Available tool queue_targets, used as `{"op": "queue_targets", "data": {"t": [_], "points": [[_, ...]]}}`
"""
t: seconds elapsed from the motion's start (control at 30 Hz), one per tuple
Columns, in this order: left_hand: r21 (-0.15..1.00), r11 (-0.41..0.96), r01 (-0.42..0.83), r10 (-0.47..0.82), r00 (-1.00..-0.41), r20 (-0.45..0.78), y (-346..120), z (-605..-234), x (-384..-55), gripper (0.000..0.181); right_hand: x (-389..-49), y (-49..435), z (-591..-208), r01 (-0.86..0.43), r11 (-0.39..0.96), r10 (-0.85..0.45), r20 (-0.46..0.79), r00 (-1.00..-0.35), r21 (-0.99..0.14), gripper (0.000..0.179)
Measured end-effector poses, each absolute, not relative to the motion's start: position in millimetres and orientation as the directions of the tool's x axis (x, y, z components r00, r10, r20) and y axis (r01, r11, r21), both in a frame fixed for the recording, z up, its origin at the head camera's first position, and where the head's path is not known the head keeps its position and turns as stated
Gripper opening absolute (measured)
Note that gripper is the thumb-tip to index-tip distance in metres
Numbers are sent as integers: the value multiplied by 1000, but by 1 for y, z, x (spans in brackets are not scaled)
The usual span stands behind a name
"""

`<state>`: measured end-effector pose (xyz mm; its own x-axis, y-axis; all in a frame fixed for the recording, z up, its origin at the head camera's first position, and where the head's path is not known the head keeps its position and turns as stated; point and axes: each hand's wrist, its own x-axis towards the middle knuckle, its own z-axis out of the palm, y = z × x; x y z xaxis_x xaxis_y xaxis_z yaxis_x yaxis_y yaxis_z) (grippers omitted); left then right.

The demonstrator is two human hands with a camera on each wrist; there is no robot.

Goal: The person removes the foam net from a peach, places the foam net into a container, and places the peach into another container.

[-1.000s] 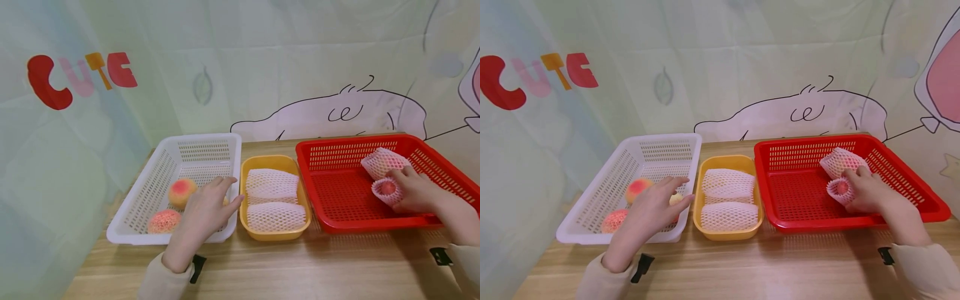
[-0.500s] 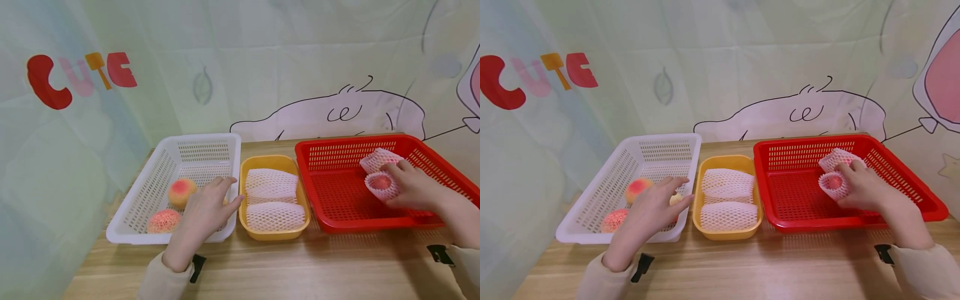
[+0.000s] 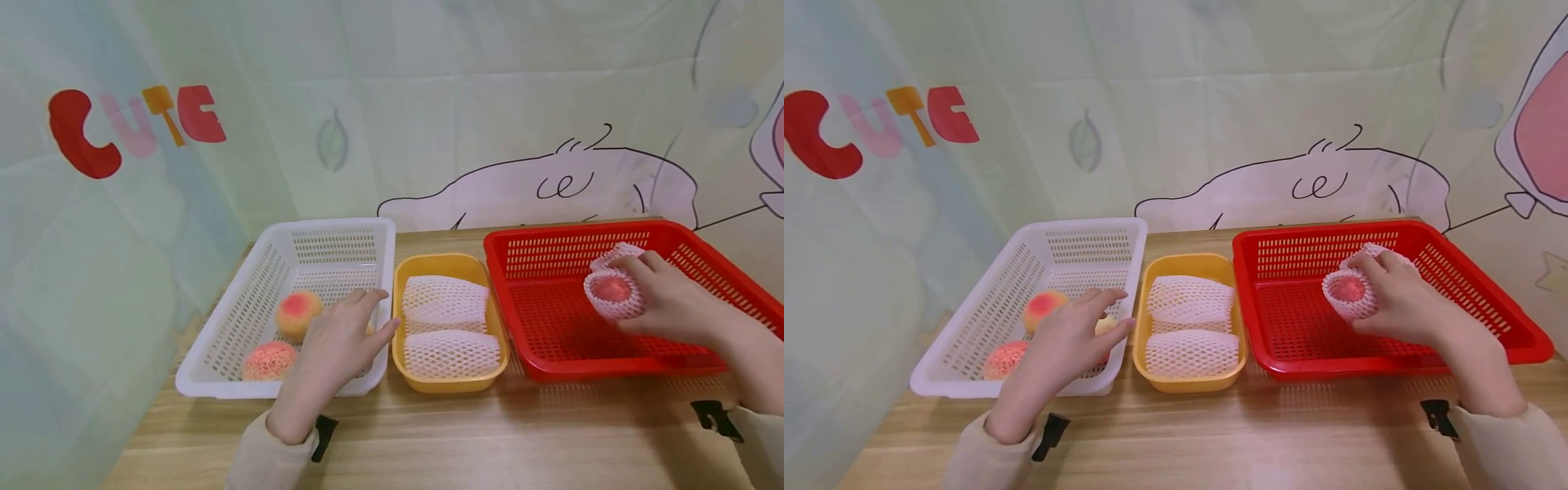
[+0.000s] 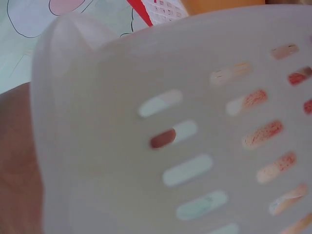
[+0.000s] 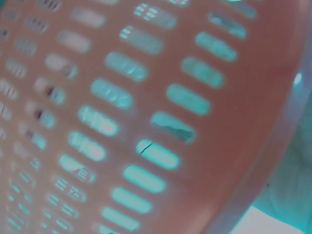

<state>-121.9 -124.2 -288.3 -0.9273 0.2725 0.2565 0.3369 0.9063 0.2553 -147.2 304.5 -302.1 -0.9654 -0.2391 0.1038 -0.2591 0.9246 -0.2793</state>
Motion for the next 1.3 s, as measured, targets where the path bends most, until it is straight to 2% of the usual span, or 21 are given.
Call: {"op": "queue_targets", "data": {"t": [0.3,0.53,0.87,1.1,1.3], "points": [[253,908,335,270,-928,258,-125,-288,-122,43,-141,291,-296,-310,885,-266,168,-949,-348,95],[256,906,337,272,-927,260,-124,-288,-121,42,-139,285,-293,-318,885,-265,196,-944,-339,92],[248,896,368,293,-910,292,-124,-291,-122,41,-138,266,-290,-400,866,-299,330,-895,-299,92],[249,898,362,289,-913,287,-124,-291,-121,40,-136,249,-289,-392,842,-281,318,-905,-372,90],[254,899,357,286,-917,278,-124,-290,-121,41,-136,239,-292,-428,813,-290,363,-885,-394,91]]}}
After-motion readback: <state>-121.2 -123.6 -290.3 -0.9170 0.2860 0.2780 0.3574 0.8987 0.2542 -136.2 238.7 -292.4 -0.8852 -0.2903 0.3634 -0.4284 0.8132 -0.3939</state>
